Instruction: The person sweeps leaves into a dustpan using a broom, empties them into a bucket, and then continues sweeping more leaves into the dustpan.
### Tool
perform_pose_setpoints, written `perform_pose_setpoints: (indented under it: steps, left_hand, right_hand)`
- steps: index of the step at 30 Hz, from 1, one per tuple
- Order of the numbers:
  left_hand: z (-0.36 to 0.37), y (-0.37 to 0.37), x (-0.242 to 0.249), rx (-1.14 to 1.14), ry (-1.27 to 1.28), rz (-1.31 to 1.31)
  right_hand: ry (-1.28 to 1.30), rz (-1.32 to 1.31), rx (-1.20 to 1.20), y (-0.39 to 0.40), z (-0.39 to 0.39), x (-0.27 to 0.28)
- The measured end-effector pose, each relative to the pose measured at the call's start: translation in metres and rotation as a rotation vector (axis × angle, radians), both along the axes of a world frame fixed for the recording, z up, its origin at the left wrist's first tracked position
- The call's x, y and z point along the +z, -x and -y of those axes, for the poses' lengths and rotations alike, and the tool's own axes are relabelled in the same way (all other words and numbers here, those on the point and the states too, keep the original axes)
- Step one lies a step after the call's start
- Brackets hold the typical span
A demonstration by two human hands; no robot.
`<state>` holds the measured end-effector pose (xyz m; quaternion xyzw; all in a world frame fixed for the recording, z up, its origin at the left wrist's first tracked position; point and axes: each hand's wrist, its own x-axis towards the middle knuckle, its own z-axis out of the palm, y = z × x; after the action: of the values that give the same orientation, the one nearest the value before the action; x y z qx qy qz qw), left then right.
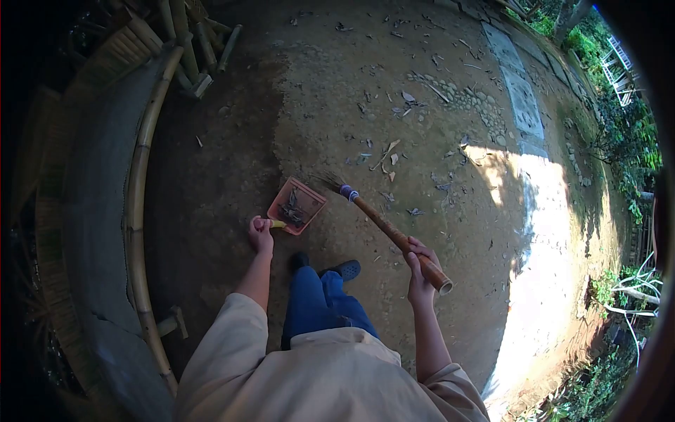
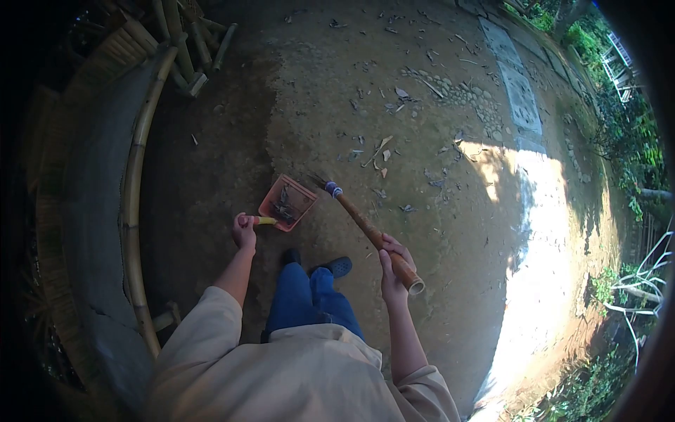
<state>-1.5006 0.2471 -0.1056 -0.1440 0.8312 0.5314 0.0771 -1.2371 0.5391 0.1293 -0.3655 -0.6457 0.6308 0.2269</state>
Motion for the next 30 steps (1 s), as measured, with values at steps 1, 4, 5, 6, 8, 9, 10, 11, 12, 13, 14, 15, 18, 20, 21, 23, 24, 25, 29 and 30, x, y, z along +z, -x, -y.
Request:
perform_pose_setpoints:
  steps: [1,4,5,6,8,9,10,11,12,13,14,15,18,20,21,23,24,25,29,30]
  left_hand:
    - [-0.001,0.005,0.005,0.008,0.016,0.001]
    - [-0.001,0.018,0.014,-0.011,0.085,-0.043]
    - [0.002,0.025,0.013,-0.005,0.035,-0.044]
    - [0.005,0.033,0.009,0.001,-0.016,-0.045]
    - [0.017,0.045,0.002,-0.003,0.005,-0.037]
    - [0.021,0.051,0.004,-0.015,0.074,-0.029]
    - [0.023,0.060,0.005,-0.032,0.142,-0.023]
    - [0.026,0.069,0.008,-0.027,0.083,-0.032]
    - [0.028,0.074,0.008,-0.023,0.024,-0.033]
    - [0.031,0.077,0.008,-0.015,-0.036,-0.030]
    - [0.033,0.083,0.007,-0.025,-0.029,-0.022]
    - [0.035,0.091,0.004,-0.034,-0.024,-0.018]
    - [0.040,0.118,-0.009,-0.063,-0.021,-0.024]
    - [0.046,0.130,-0.016,-0.066,-0.023,-0.024]
    - [0.046,0.138,-0.016,-0.064,-0.027,-0.024]
    - [0.050,0.146,-0.017,-0.077,0.014,-0.002]
    - [0.051,0.149,-0.012,-0.094,0.054,0.017]
    - [0.051,0.154,-0.006,-0.109,0.094,0.033]
    - [0.059,0.166,-0.025,-0.121,-0.033,0.017]
    - [0.061,0.170,-0.028,-0.129,-0.017,0.010]
  right_hand:
    - [0.000,-0.006,-0.012,0.006,-0.003,0.000]
    - [-0.009,-0.021,-0.035,0.026,-0.002,-0.005]
    - [-0.026,-0.021,-0.038,0.033,-0.002,-0.009]
    - [-0.042,-0.020,-0.041,0.040,-0.001,-0.013]
    - [-0.077,-0.023,-0.036,0.055,-0.001,-0.021]
    - [-0.095,-0.026,-0.036,0.063,0.001,-0.024]
    - [-0.095,-0.027,-0.044,0.071,0.003,-0.027]
    - [-0.097,-0.028,-0.058,0.079,0.006,-0.030]
    - [-0.100,-0.021,-0.071,0.087,0.008,-0.030]
    - [-0.104,-0.029,-0.085,0.094,0.011,-0.031]
    - [-0.108,-0.040,-0.097,0.104,0.015,-0.033]
    - [-0.113,-0.053,-0.108,0.115,0.019,-0.035]
    - [-0.173,-0.020,-0.100,0.148,0.030,-0.044]
    - [-0.220,-0.003,-0.108,0.171,0.039,-0.058]
    - [-0.246,-0.002,-0.109,0.188,0.042,-0.063]
    - [-0.233,0.065,-0.059,0.213,0.052,-0.072]
    - [-0.226,0.099,-0.039,0.224,0.059,-0.074]
    - [-0.229,0.110,0.005,0.232,0.065,-0.075]
    - [-0.141,0.131,0.098,0.242,0.085,-0.060]
    - [-0.113,0.122,0.098,0.239,0.086,-0.058]
